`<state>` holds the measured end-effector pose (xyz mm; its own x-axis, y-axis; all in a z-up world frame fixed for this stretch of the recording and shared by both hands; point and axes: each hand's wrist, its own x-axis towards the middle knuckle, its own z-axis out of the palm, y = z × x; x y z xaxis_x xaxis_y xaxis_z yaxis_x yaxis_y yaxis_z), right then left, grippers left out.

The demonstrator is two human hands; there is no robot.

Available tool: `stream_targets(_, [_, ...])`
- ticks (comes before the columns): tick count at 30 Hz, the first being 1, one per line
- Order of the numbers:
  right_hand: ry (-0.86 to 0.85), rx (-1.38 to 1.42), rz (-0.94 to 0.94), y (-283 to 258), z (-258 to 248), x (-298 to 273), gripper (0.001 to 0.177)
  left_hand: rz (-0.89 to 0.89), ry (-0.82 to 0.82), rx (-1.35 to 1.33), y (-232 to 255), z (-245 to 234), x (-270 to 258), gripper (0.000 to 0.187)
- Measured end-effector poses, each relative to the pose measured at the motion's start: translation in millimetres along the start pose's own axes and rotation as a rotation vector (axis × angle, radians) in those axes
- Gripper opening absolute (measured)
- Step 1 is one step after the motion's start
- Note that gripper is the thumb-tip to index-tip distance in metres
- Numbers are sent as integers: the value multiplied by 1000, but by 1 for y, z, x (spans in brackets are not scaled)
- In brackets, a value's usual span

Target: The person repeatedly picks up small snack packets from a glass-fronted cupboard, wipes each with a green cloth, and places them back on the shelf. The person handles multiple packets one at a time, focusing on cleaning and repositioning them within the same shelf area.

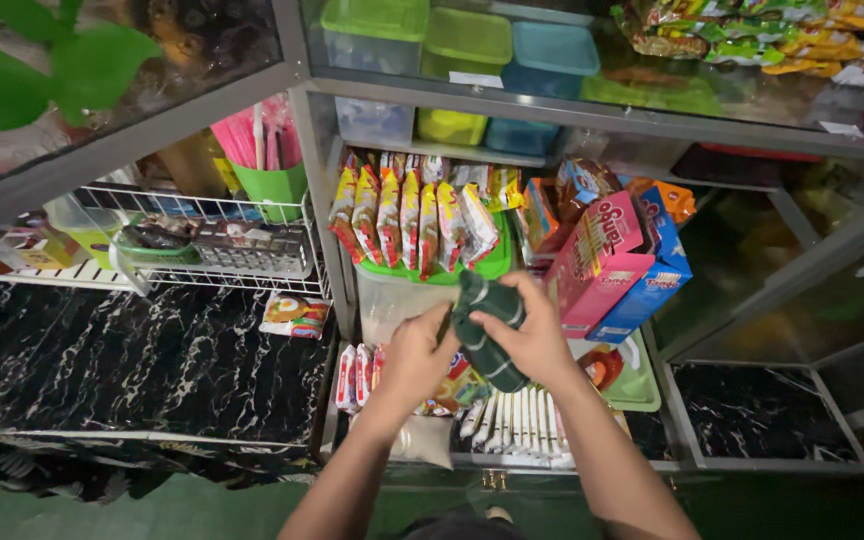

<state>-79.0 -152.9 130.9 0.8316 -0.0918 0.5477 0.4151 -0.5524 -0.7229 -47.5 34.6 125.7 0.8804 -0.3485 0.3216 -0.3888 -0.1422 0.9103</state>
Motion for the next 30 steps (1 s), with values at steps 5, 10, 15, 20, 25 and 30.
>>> stream_targets(5, [86,119,85,17,5,3,38,24,-15,40,5,0,2,33])
stream_targets(10, [164,226,145,26,-4,7,35,45,-180,104,2,-11,-4,31])
stream_targets(15, [158,134,26,17,-6,17,39,-54,-159,-81,-5,-4,-6,30])
stream_targets(20, [426,46,80,-9,-16,22,40,-166,4,-297,-40,14,-4,38])
stream_targets(25, [245,-376,-119,-31,4,-8,48,-253,243,-408,-82,43,13,54])
stream_targets(30, [76,-579,-234,-26,30,-45,48,-347,343,-504,-97,50,23,57])
